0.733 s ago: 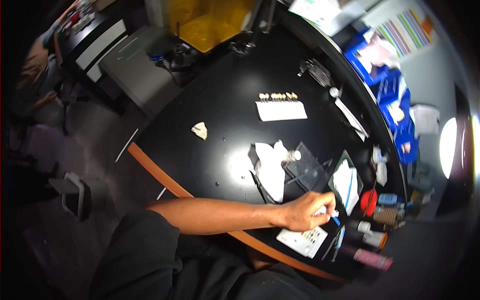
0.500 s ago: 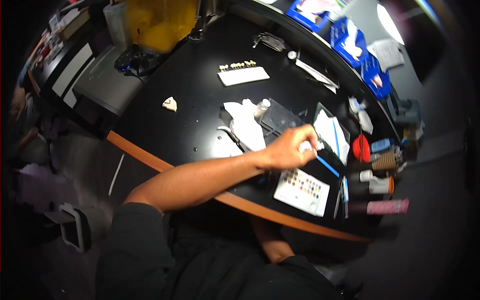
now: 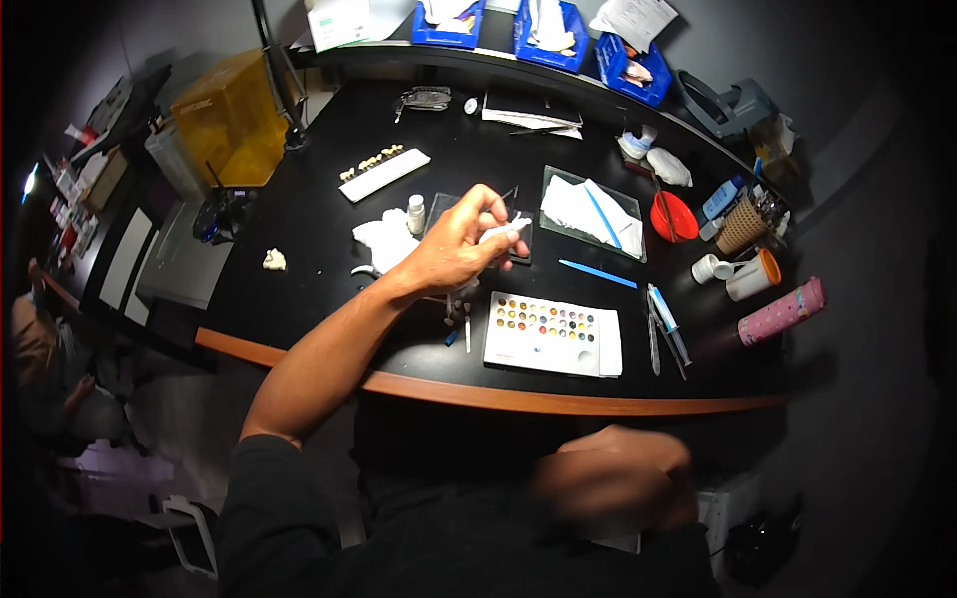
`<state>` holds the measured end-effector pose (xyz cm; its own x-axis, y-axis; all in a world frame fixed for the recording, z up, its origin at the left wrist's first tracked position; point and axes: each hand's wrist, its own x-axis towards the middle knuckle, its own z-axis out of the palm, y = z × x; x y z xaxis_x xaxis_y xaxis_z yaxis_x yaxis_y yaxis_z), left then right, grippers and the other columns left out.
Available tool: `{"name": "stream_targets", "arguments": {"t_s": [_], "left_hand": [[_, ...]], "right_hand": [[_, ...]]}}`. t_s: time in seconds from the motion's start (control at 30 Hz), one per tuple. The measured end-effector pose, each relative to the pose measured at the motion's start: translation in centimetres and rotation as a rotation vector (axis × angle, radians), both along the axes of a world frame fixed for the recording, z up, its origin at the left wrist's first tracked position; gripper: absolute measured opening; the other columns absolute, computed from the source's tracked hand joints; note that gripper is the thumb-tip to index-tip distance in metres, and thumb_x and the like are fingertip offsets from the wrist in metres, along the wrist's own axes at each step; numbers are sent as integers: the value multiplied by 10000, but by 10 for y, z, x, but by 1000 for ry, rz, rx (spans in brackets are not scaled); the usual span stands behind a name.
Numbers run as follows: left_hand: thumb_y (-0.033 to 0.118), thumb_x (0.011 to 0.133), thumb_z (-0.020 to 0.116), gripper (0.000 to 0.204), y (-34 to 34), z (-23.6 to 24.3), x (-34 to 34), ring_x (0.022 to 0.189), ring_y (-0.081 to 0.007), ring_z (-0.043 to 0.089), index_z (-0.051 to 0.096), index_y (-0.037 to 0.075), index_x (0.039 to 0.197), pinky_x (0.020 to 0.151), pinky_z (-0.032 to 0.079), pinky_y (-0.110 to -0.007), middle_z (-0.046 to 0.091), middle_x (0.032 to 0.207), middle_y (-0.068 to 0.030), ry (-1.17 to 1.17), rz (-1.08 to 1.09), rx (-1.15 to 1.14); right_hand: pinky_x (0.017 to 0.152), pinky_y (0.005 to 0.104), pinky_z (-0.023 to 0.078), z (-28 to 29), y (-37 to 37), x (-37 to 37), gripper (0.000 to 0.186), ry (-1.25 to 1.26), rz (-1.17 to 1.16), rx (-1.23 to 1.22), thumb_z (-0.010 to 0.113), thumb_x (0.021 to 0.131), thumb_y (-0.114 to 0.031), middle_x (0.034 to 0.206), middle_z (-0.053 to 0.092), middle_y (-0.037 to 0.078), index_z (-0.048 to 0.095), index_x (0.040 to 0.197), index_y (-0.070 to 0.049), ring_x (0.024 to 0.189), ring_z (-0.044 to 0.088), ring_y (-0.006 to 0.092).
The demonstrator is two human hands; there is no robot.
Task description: The person holds a dental crown model and applies blue staining liquid from a palette to its surface using a fine brush, repeatedly picking up small amounts of liquid and dabbing the model.
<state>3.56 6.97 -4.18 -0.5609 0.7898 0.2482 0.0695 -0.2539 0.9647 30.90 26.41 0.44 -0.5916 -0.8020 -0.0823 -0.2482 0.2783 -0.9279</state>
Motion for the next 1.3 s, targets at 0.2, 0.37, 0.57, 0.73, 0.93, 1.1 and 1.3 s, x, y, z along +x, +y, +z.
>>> {"name": "stream_targets", "arguments": {"t_s": [0.2, 0.37, 0.57, 0.73, 0.93, 1.1, 1.3], "left_hand": [[179, 1046, 643, 201, 2, -2, -2, 967, -160, 702, 535, 41, 1144, 868, 557, -304, 746, 1121, -171, -52, -15, 27], [188, 1003, 712, 202, 10, 6, 7, 1012, -126, 682, 622, 36, 1101, 869, 519, -283, 738, 1134, -120, -134, 8, 9], [107, 974, 735, 201, 6, 2, 13, 938, -94, 624, 643, 15, 1127, 862, 509, -282, 681, 1009, -37, -57, 97, -3], [95, 977, 726, 392, 7, 5, 16, 952, -90, 607, 617, -13, 1337, 901, 494, -280, 660, 1031, -27, -12, 118, 57], [132, 1009, 699, 289, 9, 7, 16, 990, -74, 621, 698, -8, 1261, 878, 498, -249, 706, 1091, -40, 13, 154, 25], [157, 1012, 701, 278, 5, 9, 15, 906, -69, 613, 706, -12, 1233, 823, 500, -241, 689, 977, -8, -43, 149, 32], [148, 1021, 683, 237, 2, 15, 11, 894, -67, 601, 724, -15, 1188, 803, 488, -231, 680, 963, -5, 43, 236, 7]], "right_hand": [[624, 254, 477, 33, 43, -66, 34, 433, -788, 14, 750, 867, -11, 808, 700, 73, 738, 886, 15, 704, 627, 102], [593, 259, 475, -4, 39, -128, 38, 844, -1145, -77, 750, 853, 5, 786, 677, 75, 734, 887, 5, 656, 621, 131], [595, 305, 433, -28, 13, -121, 140, 1260, -1026, -36, 772, 753, 50, 771, 619, 70, 718, 861, -23, 655, 576, 180], [585, 305, 428, -31, 13, -125, 143, 1235, -1008, -51, 764, 739, 54, 761, 599, 67, 716, 853, -18, 638, 554, 178], [565, 301, 443, -32, 14, -126, 118, 1171, -1013, -36, 752, 742, 56, 755, 594, 72, 715, 835, -7, 638, 555, 175], [553, 294, 447, -31, 14, -126, 114, 1151, -1013, -4, 752, 740, 54, 750, 592, 71, 715, 833, -1, 641, 562, 174], [544, 285, 442, -33, 19, -126, 110, 1145, -1007, 21, 748, 739, 58, 749, 592, 66, 718, 833, 9, 639, 561, 162]]}}
